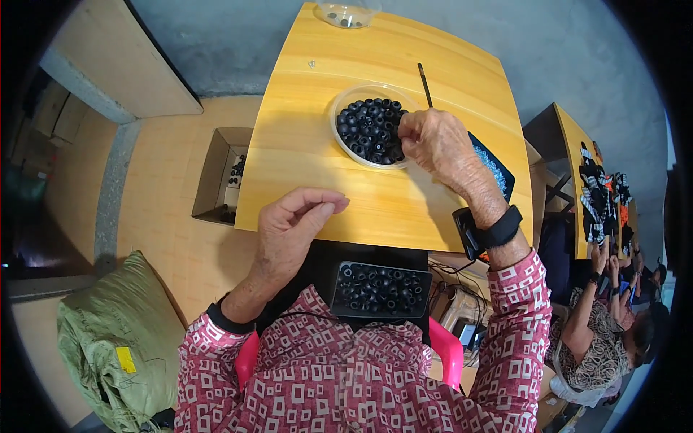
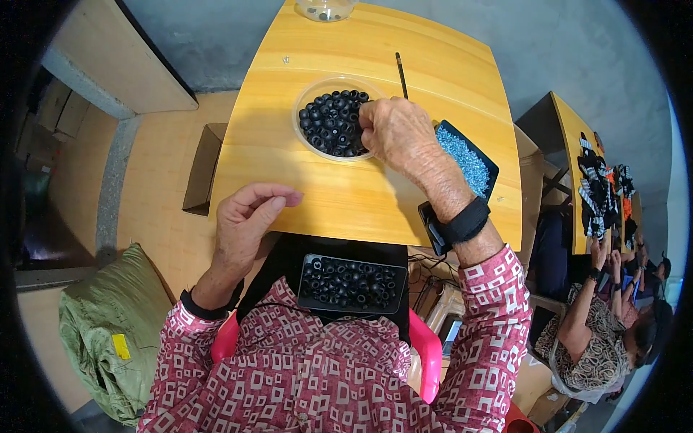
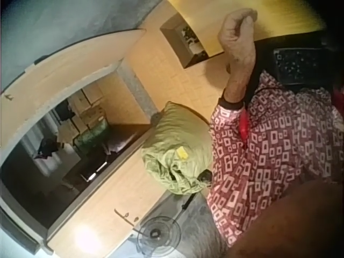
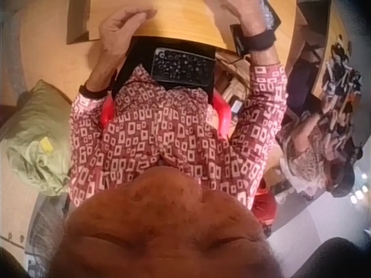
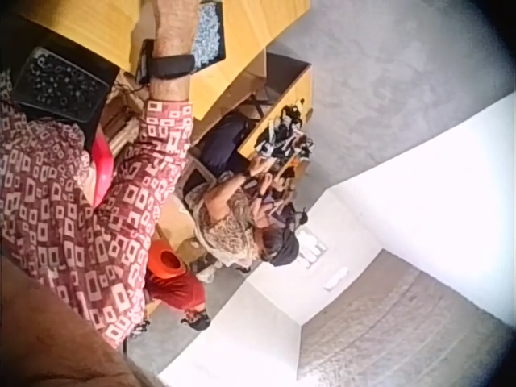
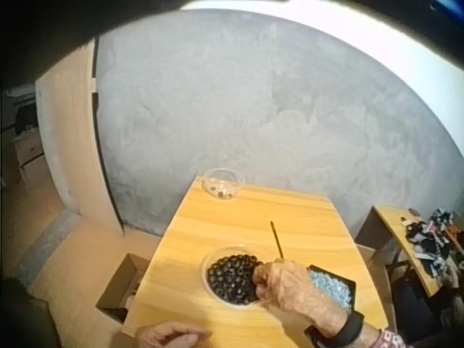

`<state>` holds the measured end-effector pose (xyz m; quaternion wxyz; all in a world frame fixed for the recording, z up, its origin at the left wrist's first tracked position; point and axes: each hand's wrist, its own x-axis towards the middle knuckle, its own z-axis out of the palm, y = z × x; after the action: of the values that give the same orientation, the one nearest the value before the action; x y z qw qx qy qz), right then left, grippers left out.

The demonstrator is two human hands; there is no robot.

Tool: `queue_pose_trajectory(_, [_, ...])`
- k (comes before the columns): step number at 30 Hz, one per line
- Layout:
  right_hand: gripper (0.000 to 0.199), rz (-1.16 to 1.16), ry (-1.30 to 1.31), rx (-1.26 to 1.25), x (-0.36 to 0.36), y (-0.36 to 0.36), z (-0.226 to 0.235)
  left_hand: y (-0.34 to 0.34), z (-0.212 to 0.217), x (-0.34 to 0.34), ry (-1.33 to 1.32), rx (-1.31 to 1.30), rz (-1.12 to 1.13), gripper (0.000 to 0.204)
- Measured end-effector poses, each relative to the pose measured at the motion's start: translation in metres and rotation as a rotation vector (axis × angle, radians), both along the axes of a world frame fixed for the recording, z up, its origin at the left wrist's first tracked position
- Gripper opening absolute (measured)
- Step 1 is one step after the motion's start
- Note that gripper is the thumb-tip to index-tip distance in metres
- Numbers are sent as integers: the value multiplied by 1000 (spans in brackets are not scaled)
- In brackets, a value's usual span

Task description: The person assembles small components by picking up plastic caps and small inserts from containers on the table, fitting the pieces together by hand, and placing the assembled items into a tray.

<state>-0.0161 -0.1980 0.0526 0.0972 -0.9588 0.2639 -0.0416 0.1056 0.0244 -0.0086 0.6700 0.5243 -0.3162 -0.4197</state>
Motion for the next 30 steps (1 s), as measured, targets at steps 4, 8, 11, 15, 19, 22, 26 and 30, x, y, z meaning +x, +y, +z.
queue_pose_trajectory(4, [11,-5,39,103,2,3,9,-12,0,-2,1,12,-36,16])
queue_pose_trajectory(8, [10,-26,159,49,13,11,12,-12,1,-6,-9,13,-50,16])
queue_pose_trajectory(11, [10,72,30,-93,12,6,-1,-15,5,-6,-21,6,-45,16])
queue_pose_trajectory(15, [10,19,1,-82,10,0,2,-20,4,-5,-15,26,-52,16])
queue_pose_trajectory(19, [14,150,-247,-99,19,-6,-6,-21,-2,-6,54,-1,-71,16])
queue_pose_trajectory(22, [18,171,-230,-158,40,-4,-8,-23,-3,-4,38,6,-67,15])
queue_pose_trajectory(26, [20,77,-5,-165,54,-14,-23,-28,-5,-2,77,-2,-63,15])
queue_pose_trajectory(30, [18,169,-93,-109,52,-18,-26,-26,-3,-4,78,33,-59,15])
